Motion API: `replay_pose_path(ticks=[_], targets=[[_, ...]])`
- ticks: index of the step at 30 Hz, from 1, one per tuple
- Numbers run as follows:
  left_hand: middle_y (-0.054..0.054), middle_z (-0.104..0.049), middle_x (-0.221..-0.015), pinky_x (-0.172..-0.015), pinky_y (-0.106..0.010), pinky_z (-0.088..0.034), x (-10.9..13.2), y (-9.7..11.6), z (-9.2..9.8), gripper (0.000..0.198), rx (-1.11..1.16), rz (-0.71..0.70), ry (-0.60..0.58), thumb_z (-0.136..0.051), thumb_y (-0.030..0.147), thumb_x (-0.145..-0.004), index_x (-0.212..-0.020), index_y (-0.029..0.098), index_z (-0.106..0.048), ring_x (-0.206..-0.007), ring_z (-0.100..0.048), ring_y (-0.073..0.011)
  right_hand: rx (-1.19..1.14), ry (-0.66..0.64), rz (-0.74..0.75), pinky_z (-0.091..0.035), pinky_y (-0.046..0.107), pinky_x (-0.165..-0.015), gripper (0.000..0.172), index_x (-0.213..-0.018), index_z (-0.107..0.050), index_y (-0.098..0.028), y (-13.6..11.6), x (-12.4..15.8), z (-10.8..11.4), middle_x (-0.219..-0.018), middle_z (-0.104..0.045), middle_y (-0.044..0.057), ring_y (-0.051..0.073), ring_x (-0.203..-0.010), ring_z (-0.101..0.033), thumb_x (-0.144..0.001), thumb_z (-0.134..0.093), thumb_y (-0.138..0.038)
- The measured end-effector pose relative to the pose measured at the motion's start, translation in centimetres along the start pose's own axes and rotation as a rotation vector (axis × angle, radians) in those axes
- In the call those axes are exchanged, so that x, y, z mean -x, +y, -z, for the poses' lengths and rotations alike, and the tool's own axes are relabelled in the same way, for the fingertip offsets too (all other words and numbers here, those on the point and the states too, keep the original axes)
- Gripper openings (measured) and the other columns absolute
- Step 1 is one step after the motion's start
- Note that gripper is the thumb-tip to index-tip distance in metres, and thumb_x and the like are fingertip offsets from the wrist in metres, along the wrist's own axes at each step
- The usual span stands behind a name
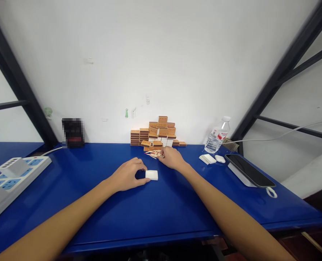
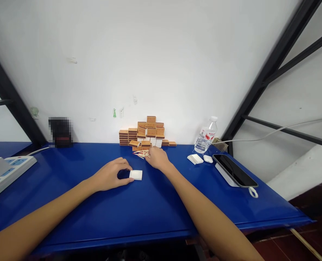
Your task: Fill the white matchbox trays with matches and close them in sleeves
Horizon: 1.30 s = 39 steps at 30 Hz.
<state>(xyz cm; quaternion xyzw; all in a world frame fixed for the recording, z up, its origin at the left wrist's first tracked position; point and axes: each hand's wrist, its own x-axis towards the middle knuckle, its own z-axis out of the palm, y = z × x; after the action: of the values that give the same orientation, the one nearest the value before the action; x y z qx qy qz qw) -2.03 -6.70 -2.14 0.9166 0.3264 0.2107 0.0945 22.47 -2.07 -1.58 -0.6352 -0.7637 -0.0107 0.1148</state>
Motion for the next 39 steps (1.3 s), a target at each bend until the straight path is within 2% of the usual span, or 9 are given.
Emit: replay_pose_path(ticks=[5, 13, 21, 33, 36, 39], targets=[[-0.006, -0.068, -0.099, -0.084, -0.036, -0.051, -0.1, -0.1, 0.1, 0.03, -0.004, 0.013, -0.001, -0.073, 0.047, -0.09, -0.107, 0.022, -0.074, -0.095, -0.061, -0.0233, 0.098, -0.05, 0.078, -0.047, 0.029, -0.078, 0.021, -0.104, -0.068, -0.015, 0.7, 0.8, 1.0, -0.113, -0.073, 0.015, 0.026, -0.101, -0.07, -0.1, -0.057, -0.032], [-0.005, -0.069, -0.102, -0.085, -0.036, -0.05, 0.0, -0.3, 0.1, 0.027, -0.019, -0.002, 0.004, -0.072, 0.045, -0.092, -0.107, 0.023, -0.073, -0.096, -0.062, -0.0232, 0.216, -0.084, 0.138, -0.049, 0.031, -0.087, 0.029, -0.114, -0.068, -0.015, 1.2, 0.9, 1.1, -0.122, -0.069, 0.018, 0.027, -0.108, -0.069, -0.105, -0.047, -0.032], [-0.005, -0.07, -0.101, -0.083, -0.036, -0.051, -0.1, -0.8, 0.4, 0.029, -0.039, 0.016, 0.017, -0.071, 0.046, -0.091, -0.106, 0.022, -0.072, -0.097, -0.062, -0.0238, 0.231, -0.079, 0.168, -0.047, 0.029, -0.081, 0.027, -0.106, -0.069, -0.014, 2.3, 0.8, 1.4, -0.116, -0.071, 0.016, 0.026, -0.103, -0.069, -0.105, -0.048, -0.031], [-0.007, -0.071, -0.102, -0.083, -0.037, -0.051, -0.1, -1.7, 0.7, 0.028, -0.083, 0.093, 0.073, -0.069, 0.045, -0.092, -0.105, 0.021, -0.073, -0.096, -0.064, -0.0248, 0.071, -0.007, 0.139, -0.042, 0.026, -0.078, 0.025, -0.096, -0.071, -0.014, 5.3, 1.0, 3.0, -0.102, -0.072, 0.013, 0.021, -0.095, -0.067, -0.104, -0.053, -0.029], [-0.006, -0.071, -0.103, -0.083, -0.037, -0.051, -0.1, -1.7, 0.7, 0.027, -0.09, 0.118, 0.091, -0.069, 0.045, -0.092, -0.105, 0.021, -0.073, -0.097, -0.064, -0.0251, -0.058, 0.031, 0.192, -0.041, 0.025, -0.074, 0.025, -0.091, -0.071, -0.014, 5.1, 1.3, 3.2, -0.092, -0.071, 0.01, 0.019, -0.086, -0.065, -0.103, -0.055, -0.03], [-0.006, -0.071, -0.102, -0.083, -0.037, -0.051, -0.1, -1.7, 0.7, 0.028, -0.091, 0.128, 0.096, -0.07, 0.045, -0.092, -0.104, 0.021, -0.073, -0.098, -0.064, -0.0254, -0.238, 0.022, 0.299, -0.037, 0.025, -0.066, 0.026, -0.086, -0.07, -0.016, 3.7, 1.9, 3.1, -0.083, -0.071, 0.005, 0.016, -0.075, -0.061, -0.102, -0.056, -0.032]])
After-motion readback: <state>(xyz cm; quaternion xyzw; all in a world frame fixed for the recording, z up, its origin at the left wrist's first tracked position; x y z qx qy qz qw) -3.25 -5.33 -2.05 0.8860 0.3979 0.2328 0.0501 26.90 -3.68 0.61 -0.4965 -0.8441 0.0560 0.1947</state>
